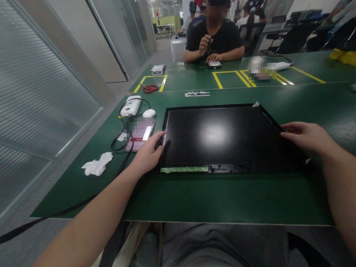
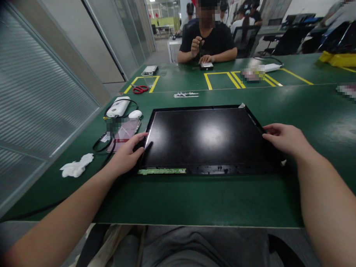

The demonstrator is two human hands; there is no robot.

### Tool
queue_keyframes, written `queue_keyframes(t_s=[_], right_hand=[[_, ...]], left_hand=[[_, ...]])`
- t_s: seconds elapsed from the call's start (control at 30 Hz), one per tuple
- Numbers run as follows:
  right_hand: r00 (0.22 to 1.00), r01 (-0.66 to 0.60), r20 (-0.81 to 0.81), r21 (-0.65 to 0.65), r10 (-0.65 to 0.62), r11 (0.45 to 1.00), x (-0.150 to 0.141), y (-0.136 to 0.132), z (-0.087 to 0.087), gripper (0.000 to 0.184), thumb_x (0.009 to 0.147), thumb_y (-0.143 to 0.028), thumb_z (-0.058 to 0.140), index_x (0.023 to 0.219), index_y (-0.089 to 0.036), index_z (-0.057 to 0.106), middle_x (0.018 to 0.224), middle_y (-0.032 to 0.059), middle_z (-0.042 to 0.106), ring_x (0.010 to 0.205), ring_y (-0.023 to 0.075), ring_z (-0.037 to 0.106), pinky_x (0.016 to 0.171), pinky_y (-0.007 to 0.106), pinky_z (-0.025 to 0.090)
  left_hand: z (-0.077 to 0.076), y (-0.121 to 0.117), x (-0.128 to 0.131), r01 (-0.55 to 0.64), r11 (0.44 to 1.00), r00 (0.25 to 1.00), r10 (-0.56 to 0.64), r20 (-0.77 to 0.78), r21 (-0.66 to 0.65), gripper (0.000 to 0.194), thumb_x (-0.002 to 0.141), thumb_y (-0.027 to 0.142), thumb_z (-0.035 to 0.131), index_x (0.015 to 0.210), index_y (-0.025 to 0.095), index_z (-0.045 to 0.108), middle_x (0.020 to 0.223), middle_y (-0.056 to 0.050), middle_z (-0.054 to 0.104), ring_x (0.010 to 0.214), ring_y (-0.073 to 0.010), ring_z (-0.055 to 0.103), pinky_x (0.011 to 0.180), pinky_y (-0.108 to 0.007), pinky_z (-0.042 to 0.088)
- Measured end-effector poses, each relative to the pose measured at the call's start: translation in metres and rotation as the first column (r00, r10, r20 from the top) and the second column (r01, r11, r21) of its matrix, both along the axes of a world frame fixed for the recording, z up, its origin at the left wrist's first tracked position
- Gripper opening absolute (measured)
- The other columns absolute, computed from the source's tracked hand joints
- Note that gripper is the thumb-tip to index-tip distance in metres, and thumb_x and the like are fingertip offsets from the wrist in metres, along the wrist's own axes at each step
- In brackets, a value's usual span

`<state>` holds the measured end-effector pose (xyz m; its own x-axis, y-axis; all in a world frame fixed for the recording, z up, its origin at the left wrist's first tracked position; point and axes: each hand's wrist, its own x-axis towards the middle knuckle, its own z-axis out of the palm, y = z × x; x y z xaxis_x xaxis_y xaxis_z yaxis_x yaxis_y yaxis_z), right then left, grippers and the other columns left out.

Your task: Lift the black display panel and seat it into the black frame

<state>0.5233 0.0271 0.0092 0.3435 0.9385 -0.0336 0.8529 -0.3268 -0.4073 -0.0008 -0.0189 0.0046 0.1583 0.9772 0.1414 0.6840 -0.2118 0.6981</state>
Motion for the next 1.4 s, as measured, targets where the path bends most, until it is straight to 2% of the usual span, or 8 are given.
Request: queue_keyframes(t_s=[0.17,0.33,0.47,0.57,0.67,0.87,1.17,1.4], right_hand=[[0.999,0.012,0.043,-0.002,-0.012,1.000,-0.001,0.000,0.000,0.044,0.064,-0.047,0.062,0.099,-0.023,0.072,0.092,0.0082,0.074,0.086,0.0280,0.067,0.079,0.042,0.053],[0.999,0.021,0.037,0.019,-0.021,1.000,0.002,0.001,-0.003,0.042,0.062,-0.047,0.062,0.096,-0.025,0.072,0.088,0.0077,0.074,0.082,0.0289,0.067,0.077,0.044,0.053],[0.999,0.032,0.019,-0.007,-0.032,0.999,0.000,0.001,0.000,0.044,0.062,-0.047,0.062,0.097,-0.024,0.071,0.090,0.0079,0.074,0.085,0.0300,0.067,0.082,0.046,0.053],[0.999,0.037,0.019,-0.020,-0.036,0.999,-0.003,0.000,0.003,0.044,0.062,-0.047,0.061,0.099,-0.023,0.071,0.094,0.0089,0.074,0.088,0.0305,0.068,0.086,0.046,0.052],[0.999,0.039,0.025,-0.021,-0.038,0.999,0.001,0.001,0.000,0.044,0.063,-0.047,0.061,0.098,-0.023,0.071,0.095,0.0092,0.074,0.088,0.0308,0.068,0.087,0.048,0.052],[1.000,-0.028,0.009,0.030,0.028,0.999,0.016,0.006,-0.013,0.044,0.063,-0.051,0.062,0.097,-0.026,0.071,0.089,0.0069,0.074,0.085,0.0306,0.069,0.082,0.048,0.054],[1.000,0.018,0.013,-0.018,-0.018,1.000,0.006,0.002,-0.004,0.044,0.061,-0.049,0.060,0.097,-0.025,0.070,0.092,0.0080,0.073,0.088,0.0304,0.068,0.084,0.046,0.052],[1.000,0.010,-0.016,-0.012,-0.011,1.000,0.006,0.003,-0.006,0.044,0.061,-0.048,0.061,0.098,-0.025,0.069,0.091,0.0076,0.073,0.085,0.0294,0.068,0.083,0.045,0.051]], left_hand=[[0.001,-0.001,0.004,0.038,0.997,0.958,-0.017,0.287,-0.068,0.057,0.084,0.021,0.055,0.140,0.017,0.050,0.138,-0.013,0.063,0.132,-0.0278,0.056,0.118,-0.050,0.036],[0.012,-0.005,0.015,0.015,0.984,0.785,0.098,0.612,-0.177,0.056,0.080,0.021,0.064,0.135,0.020,0.052,0.139,-0.010,0.062,0.120,-0.0257,0.063,0.107,-0.045,0.051],[0.018,-0.007,0.019,-0.060,0.962,0.649,0.240,0.721,-0.266,0.057,0.073,0.015,0.071,0.127,0.021,0.056,0.141,-0.009,0.061,0.100,-0.0211,0.070,0.084,-0.034,0.061],[0.020,-0.007,0.020,-0.091,0.942,0.566,0.316,0.762,-0.323,0.054,0.067,0.011,0.073,0.118,0.021,0.060,0.141,-0.007,0.060,0.087,-0.0174,0.070,0.066,-0.026,0.060],[0.020,-0.005,0.020,-0.111,0.930,0.507,0.356,0.785,-0.351,0.052,0.063,0.010,0.073,0.113,0.021,0.061,0.138,-0.007,0.062,0.091,-0.0191,0.071,0.066,-0.026,0.060],[0.016,-0.003,0.021,-0.102,0.934,0.462,0.350,0.815,-0.343,0.054,0.067,0.010,0.069,0.119,0.021,0.058,0.139,-0.008,0.062,0.110,-0.0226,0.069,0.088,-0.033,0.061],[0.017,-0.007,0.024,-0.078,0.911,0.430,0.397,0.811,-0.405,0.070,0.069,0.012,0.078,0.132,0.027,0.052,0.112,-0.002,0.074,0.080,-0.0194,0.074,0.061,-0.027,0.060],[0.019,-0.008,0.027,-0.074,0.893,0.435,0.429,0.792,-0.444,0.059,0.071,0.019,0.082,0.127,0.020,0.062,0.106,-0.005,0.076,0.084,-0.0221,0.075,0.061,-0.026,0.059]])
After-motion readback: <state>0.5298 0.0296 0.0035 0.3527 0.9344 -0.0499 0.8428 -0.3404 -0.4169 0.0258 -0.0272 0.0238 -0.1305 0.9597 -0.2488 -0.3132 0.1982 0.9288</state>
